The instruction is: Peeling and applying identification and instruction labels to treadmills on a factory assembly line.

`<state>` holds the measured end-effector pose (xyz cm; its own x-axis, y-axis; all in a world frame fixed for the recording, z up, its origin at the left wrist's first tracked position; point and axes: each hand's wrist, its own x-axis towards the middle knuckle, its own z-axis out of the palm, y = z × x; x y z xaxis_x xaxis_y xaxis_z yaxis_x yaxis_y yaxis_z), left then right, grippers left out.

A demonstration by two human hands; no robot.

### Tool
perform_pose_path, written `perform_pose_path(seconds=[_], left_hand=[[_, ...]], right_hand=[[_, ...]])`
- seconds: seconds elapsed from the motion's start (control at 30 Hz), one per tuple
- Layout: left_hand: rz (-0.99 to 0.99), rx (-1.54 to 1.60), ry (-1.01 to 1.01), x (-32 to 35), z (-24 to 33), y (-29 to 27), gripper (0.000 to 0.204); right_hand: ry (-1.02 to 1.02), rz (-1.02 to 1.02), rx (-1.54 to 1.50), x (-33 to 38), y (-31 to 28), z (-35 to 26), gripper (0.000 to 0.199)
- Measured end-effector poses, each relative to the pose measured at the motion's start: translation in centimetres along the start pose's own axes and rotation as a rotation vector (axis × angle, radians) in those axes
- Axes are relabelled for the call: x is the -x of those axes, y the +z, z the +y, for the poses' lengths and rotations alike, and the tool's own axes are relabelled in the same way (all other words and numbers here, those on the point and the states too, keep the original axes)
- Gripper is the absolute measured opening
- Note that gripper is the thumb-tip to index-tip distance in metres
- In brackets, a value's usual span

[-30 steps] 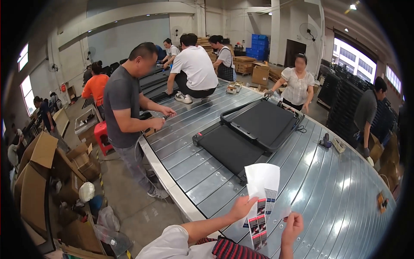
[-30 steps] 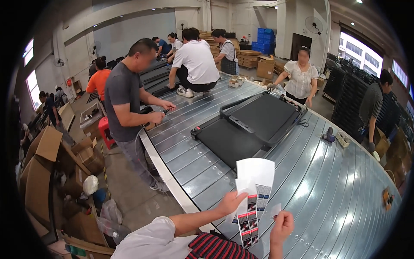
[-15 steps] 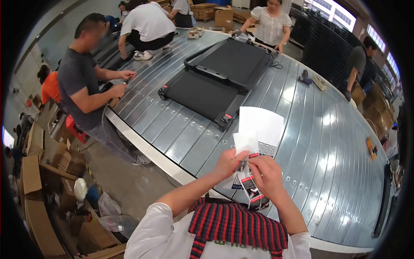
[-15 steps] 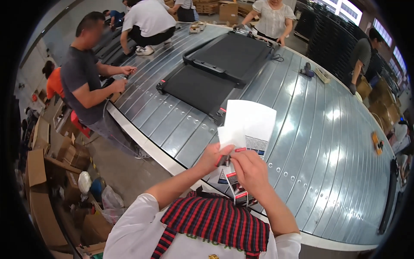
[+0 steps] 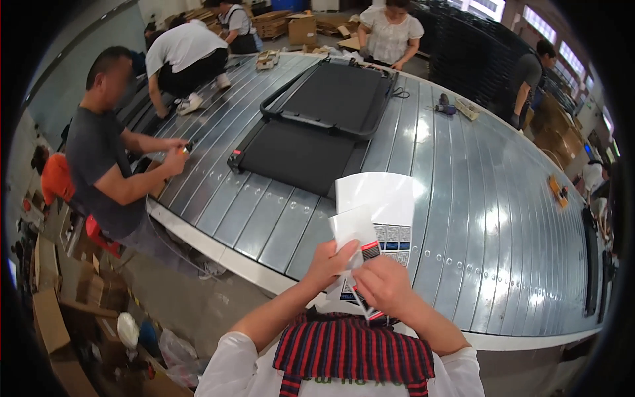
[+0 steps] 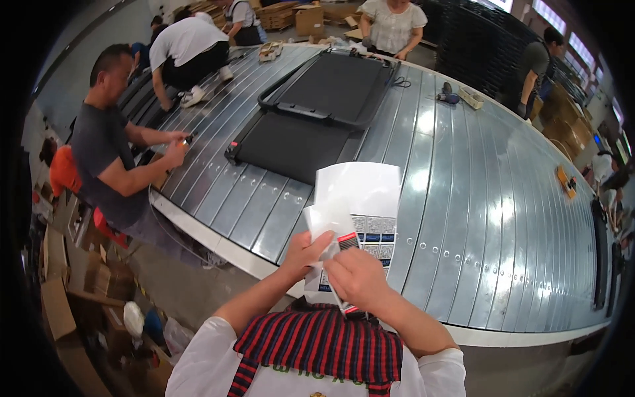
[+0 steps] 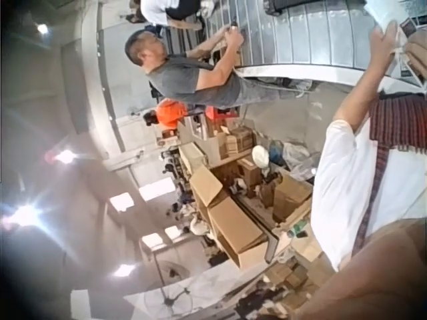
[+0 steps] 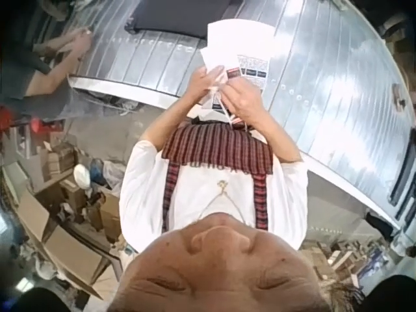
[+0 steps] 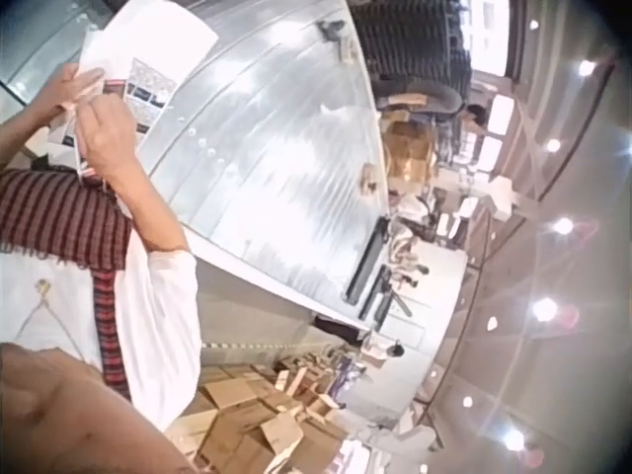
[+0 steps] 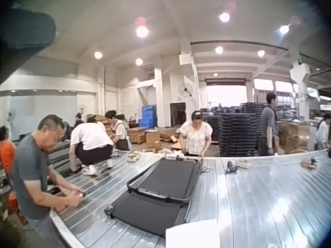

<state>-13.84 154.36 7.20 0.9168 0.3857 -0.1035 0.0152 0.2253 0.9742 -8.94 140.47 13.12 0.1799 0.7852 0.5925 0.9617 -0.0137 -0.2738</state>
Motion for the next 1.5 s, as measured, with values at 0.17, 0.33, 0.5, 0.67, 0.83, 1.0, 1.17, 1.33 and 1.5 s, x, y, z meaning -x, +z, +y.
perform_pose_path(seconds=[0.17,0.33,0.5,0.67,0.83,1.0,1.17,1.33,1.5], left_hand=[[-0.021,-0.011,-0.03,-0.8,2.7,-4.6,0.026],[-0.308,-0.302,0.255,-0.5,5.1,-7.3,0.025],[-0.598,-0.421,0.158,-0.2,5.6,-5.7,0.02],[-0.343,-0.268,0.154,0.0,4.8,-6.5,0.018],[-0.142,-0.329,0.227,-1.2,4.6,-5.7,0.021],[-0.221,-0.745,0.213,-2.9,7.1,-7.1,0.015],[-0.569,-0.933,0.616,-4.6,6.7,-5.9,0.01],[-0.676,-0.926,0.556,-6.0,6.8,-9.6,0.012],[-0.745,-0.871,0.389,-7.4,6.3,-14.8,0.014]], right_hand=[[0.216,0.293,0.021,0.2,-1.1,-0.2,0.017],[0.713,0.659,-0.449,2.9,-3.0,3.5,0.059],[0.843,0.511,-1.092,3.3,-3.4,2.4,0.058],[0.74,0.172,-0.942,2.4,-2.6,3.2,0.038],[0.638,0.148,-1.041,3.4,-1.4,3.8,0.052],[0.542,0.295,-0.565,2.4,-5.3,4.3,0.082],[0.498,0.007,-0.302,-1.6,-0.8,2.5,0.082],[0.634,-0.135,-0.217,-4.5,5.2,1.1,0.067],[0.647,-0.01,-0.398,-5.5,10.2,0.9,0.062]])
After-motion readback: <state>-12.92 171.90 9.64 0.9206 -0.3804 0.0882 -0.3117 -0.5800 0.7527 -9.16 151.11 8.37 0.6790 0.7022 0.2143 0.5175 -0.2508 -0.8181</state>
